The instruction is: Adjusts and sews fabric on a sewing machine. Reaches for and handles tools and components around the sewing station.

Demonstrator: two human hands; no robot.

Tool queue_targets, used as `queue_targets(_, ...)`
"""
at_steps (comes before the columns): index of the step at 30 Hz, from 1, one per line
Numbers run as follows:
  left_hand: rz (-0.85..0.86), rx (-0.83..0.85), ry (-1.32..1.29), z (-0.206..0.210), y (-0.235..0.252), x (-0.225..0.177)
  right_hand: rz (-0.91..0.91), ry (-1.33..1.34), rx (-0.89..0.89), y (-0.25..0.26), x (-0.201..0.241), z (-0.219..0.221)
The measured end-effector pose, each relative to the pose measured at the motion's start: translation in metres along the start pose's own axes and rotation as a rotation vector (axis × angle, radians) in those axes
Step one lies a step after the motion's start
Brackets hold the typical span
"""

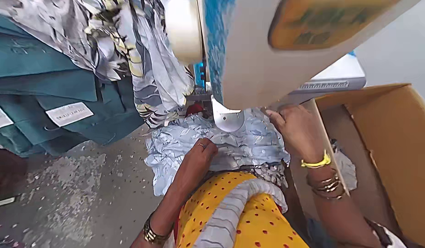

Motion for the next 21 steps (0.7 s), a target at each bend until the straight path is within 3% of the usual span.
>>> queue_targets(2, 0.19, -0.144, 0.09, -0.003, -0.009, -0.012, -0.086, 0.073, 0.05, -0.007, -0.001, 0.019)
queue_targets(4, 0.349, -0.23, 0.143, -0.003, -0.018, -0.022, -0.292, 0.34, 0.017, -0.024, 0.027, 0.028)
queue_targets(6, 0.441, -0.301, 0.174, -0.003, -0.026, -0.028, -0.455, 0.645, 0.1, -0.039, 0.061, 0.039)
queue_targets(8, 0.474, -0.34, 0.17, -0.005, -0.029, -0.033, -0.556, 0.774, 0.174, -0.049, 0.085, 0.045)
queue_targets(14, 0.462, -0.351, 0.187, -0.009, -0.03, -0.035, -0.702, 0.708, 0.246, -0.056, 0.103, 0.046)
queue_targets(19, 0.466, -0.326, 0.205, -0.011, -0.027, -0.037, -0.825, 0.367, 0.029, -0.066, 0.121, 0.047)
queue_targets(21, 0.463, -0.319, 0.193, -0.01, -0.027, -0.038, -0.792, 0.269, -0.099, -0.066, 0.12, 0.048)
Point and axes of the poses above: each hand's wrist, its own y-axis towards the middle knuckle, its own z-axis out of the palm, x = y × z, the point moved 6 cm from there along y, towards the middle knuckle, and after that the axes turned 11 degrees about x, right-handed, at the moved point
